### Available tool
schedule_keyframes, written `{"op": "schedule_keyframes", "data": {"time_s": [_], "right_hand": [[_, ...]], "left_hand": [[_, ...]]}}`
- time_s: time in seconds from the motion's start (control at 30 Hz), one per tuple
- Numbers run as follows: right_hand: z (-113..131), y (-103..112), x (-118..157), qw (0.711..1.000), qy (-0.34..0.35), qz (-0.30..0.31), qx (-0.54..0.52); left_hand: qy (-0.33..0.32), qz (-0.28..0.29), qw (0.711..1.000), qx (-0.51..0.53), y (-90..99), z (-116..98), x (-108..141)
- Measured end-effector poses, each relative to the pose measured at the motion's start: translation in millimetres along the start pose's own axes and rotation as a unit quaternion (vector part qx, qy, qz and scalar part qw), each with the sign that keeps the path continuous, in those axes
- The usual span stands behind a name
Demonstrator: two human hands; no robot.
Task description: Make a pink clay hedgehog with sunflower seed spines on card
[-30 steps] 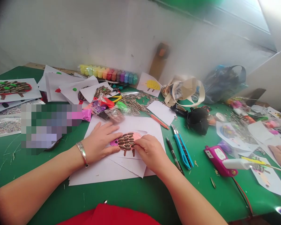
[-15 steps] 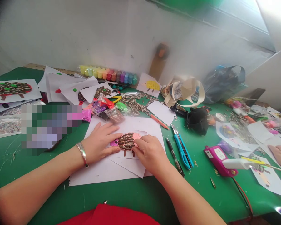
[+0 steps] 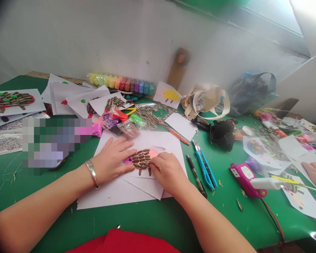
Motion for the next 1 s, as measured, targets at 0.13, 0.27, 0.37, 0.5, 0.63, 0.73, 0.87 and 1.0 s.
{"op": "schedule_keyframes", "data": {"time_s": [0.13,0.27,0.37,0.5,0.63,0.73,0.87,1.0], "right_hand": [[1.8,-1.2,-0.3,1.000,0.001,0.007,-0.006],[4.0,-1.2,0.0,1.000,0.005,0.012,-0.011],[2.8,0.4,-0.2,1.000,0.003,0.014,-0.016],[-3.5,8.4,-1.4,1.000,-0.011,-0.011,-0.025],[-3.0,14.0,-1.2,0.999,-0.013,-0.027,-0.036],[4.2,15.2,-0.2,0.999,0.001,-0.023,-0.043],[15.2,19.5,3.2,0.997,0.035,-0.032,-0.065],[28.5,17.9,9.4,0.992,0.102,-0.032,-0.059]], "left_hand": [[-0.004,0.000,1.000,0.000,1.4,-1.7,-1.1],[-0.002,0.001,1.000,-0.001,0.3,-0.2,-0.5],[-0.004,-0.005,1.000,0.000,-0.6,0.5,0.2],[-0.008,-0.005,1.000,-0.004,-0.7,-0.1,0.1],[-0.010,-0.005,1.000,-0.002,0.8,-0.6,-0.1],[-0.009,-0.013,1.000,0.002,2.6,-0.6,0.1],[-0.009,-0.012,1.000,0.005,1.9,-0.5,0.4],[-0.008,-0.008,1.000,0.004,1.2,-0.4,0.6]]}}
Point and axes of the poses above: each hand's wrist, its own x-axis away from the middle knuckle, its own y-axis out of the back of the hand, z = x × y, the point moved 9 cm from there along -x, towards the middle knuckle, and after that the axes turned 12 degrees about -y, right-handed, at the moved point
